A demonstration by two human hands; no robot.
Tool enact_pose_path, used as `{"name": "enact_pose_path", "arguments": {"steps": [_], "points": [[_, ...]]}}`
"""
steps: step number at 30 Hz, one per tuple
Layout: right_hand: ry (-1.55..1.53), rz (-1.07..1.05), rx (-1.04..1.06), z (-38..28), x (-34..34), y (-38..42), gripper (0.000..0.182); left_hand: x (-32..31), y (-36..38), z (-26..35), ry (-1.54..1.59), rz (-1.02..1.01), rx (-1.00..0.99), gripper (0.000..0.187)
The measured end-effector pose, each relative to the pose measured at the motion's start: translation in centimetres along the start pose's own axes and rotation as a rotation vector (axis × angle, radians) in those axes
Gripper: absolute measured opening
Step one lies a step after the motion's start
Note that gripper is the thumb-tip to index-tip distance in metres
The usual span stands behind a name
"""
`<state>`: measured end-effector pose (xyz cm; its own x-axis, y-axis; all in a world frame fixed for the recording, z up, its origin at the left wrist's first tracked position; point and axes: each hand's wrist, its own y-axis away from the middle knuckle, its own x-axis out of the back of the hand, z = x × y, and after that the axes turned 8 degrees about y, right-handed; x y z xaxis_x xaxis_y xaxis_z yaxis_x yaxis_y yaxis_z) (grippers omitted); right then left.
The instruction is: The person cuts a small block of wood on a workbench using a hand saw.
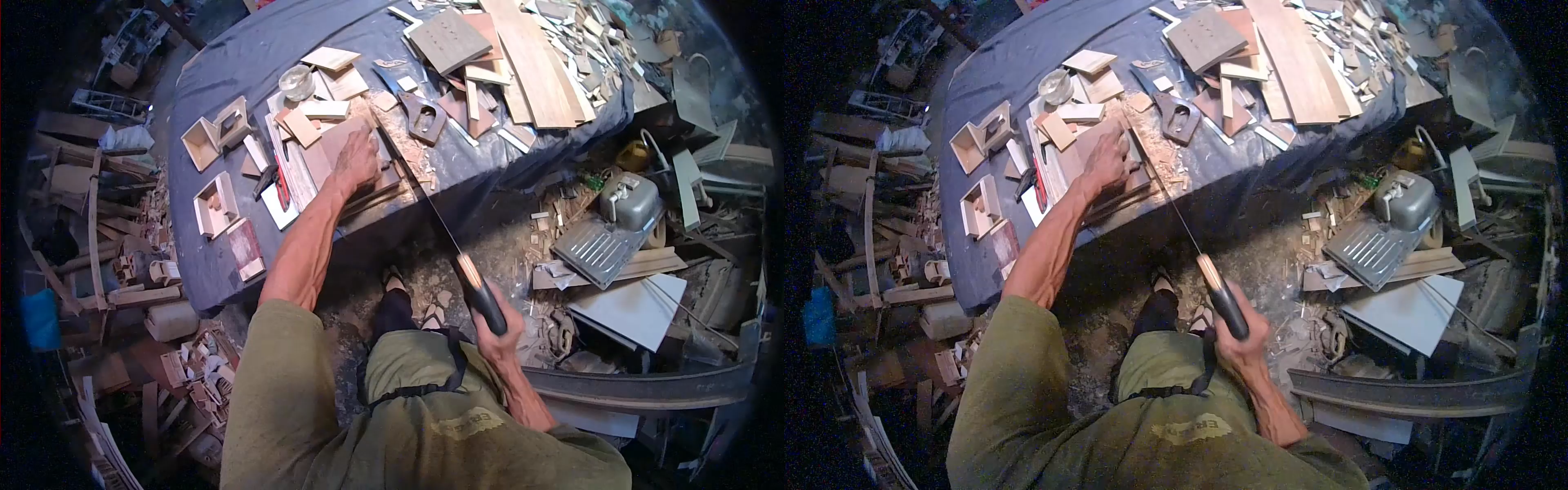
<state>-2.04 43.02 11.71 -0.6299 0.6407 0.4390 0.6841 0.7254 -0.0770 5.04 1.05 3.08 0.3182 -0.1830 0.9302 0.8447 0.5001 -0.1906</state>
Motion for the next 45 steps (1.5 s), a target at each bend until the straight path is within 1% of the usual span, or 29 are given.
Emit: {"name": "enact_pose_path", "arguments": {"steps": [2, 5, 6, 8, 9, 10, 11, 14, 16, 17, 19, 22, 23, 26, 29, 30, 33, 34, 36, 37, 38, 39, 40, 41, 43, 44, 45], "points": [[-0.032, -0.045, -0.049, -1.1, -1.5, -3.0, 0.049, -0.1, 0.0, -0.2, 0.013, 0.004, 0.002, 0.046], [-0.064, -0.042, -0.114, -0.7, -1.7, -3.2, 0.049, 1.3, -0.3, 0.7, 0.024, -0.096, 0.064, 0.047], [-0.080, -0.054, -0.108, -0.5, -1.0, -2.1, 0.050, 1.1, -0.3, 0.8, 0.024, -0.076, 0.056, 0.046], [0.021, -0.018, -0.031, 0.7, 0.5, 1.1, 0.051, 0.6, -0.1, 0.4, 0.022, -0.030, 0.051, 0.046], [0.086, -0.003, -0.005, 0.6, 1.0, 1.6, 0.050, 0.9, 0.0, 0.7, 0.020, -0.047, 0.077, 0.045], [0.040, -0.015, -0.019, 0.6, 0.7, 1.5, 0.050, 1.2, 0.1, 1.1, 0.019, -0.070, 0.097, 0.045], [-0.005, -0.020, -0.029, 0.4, 0.2, 0.7, 0.050, 1.5, -0.2, 1.5, 0.016, -0.088, 0.111, 0.045], [-0.064, -0.057, -0.077, -1.5, -1.6, -3.6, 0.050, 1.3, -0.5, 0.7, -0.053, -0.137, 0.048, 0.045], [-0.039, -0.075, -0.099, -1.8, -1.9, -4.1, 0.050, 1.0, -0.2, 0.7, -0.016, -0.111, 0.088, 0.046], [-0.076, -0.050, -0.042, -1.4, -1.7, -3.2, 0.050, 0.9, -0.4, 0.8, 0.005, -0.088, 0.105, 0.046], [-0.029, -0.018, -0.042, -0.2, -0.3, -0.2, 0.052, 0.7, -0.6, 0.3, -0.018, -0.037, 0.040, 0.044], [0.066, 0.058, 0.148, 0.3, 1.0, 1.5, 0.053, 0.3, 0.4, 0.0, -0.036, -0.010, 0.006, 0.044], [0.056, 0.049, 0.125, 0.1, 0.6, 0.9, 0.053, 0.3, 0.1, 0.1, -0.040, 0.000, -0.003, 0.044], [-0.014, -0.006, 0.036, -2.4, -1.7, -3.5, 0.053, 0.4, -0.4, 0.0, -0.045, -0.057, 0.095, 0.051], [-0.052, -0.082, -0.175, -1.8, -0.8, -2.6, 0.049, 2.1, -0.5, 1.2, -0.073, -0.155, 0.101, 0.051], [0.002, -0.019, -0.032, -1.7, -0.3, -1.7, 0.049, -0.6, -0.4, -1.1, -0.142, -0.009, -0.011, 0.053], [-0.022, -0.015, -0.143, -0.9, 1.4, 1.9, 0.049, 1.2, -0.3, 0.1, -0.052, -0.093, 0.045, 0.045], [-0.028, -0.011, -0.164, -0.7, 1.5, 2.3, 0.048, 0.8, -0.4, -0.1, -0.050, -0.084, 0.047, 0.047], [-0.049, -0.018, -0.194, -0.3, 1.3, 2.2, 0.047, 0.3, -0.8, -0.7, -0.033, -0.027, 0.009, 0.046], [-0.024, 0.007, -0.118, -0.7, 0.9, 1.6, 0.048, 0.7, -0.4, -0.3, -0.025, -0.007, -0.003, 0.045], [0.001, 0.035, -0.043, -1.5, 0.0, 0.1, 0.049, 1.0, -0.3, 0.3, -0.008, -0.027, 0.045, 0.041], [0.027, 0.064, 0.027, -2.1, -0.7, -1.2, 0.049, 0.9, -0.1, 0.2, -0.008, -0.026, 0.048, 0.041], [-0.002, 0.084, 0.086, -1.8, -1.5, -2.5, 0.050, 0.8, -0.3, 0.1, -0.010, -0.021, 0.047, 0.040], [-0.016, 0.065, 0.065, -1.8, -1.6, -3.0, 0.051, 0.9, -0.4, -0.2, -0.015, -0.014, 0.048, 0.039], [-0.038, 0.029, 0.016, -2.2, -1.3, -3.4, 0.052, 2.1, -0.8, 0.5, -0.016, -0.099, 0.098, 0.038], [0.017, -0.048, -0.047, -3.1, -0.4, -3.1, 0.052, 2.6, -0.8, 1.0, -0.014, -0.145, 0.119, 0.038], [0.011, -0.027, -0.026, -2.9, -0.3, -2.9, 0.052, 2.3, -1.2, 0.9, -0.015, -0.105, 0.104, 0.038]]}}
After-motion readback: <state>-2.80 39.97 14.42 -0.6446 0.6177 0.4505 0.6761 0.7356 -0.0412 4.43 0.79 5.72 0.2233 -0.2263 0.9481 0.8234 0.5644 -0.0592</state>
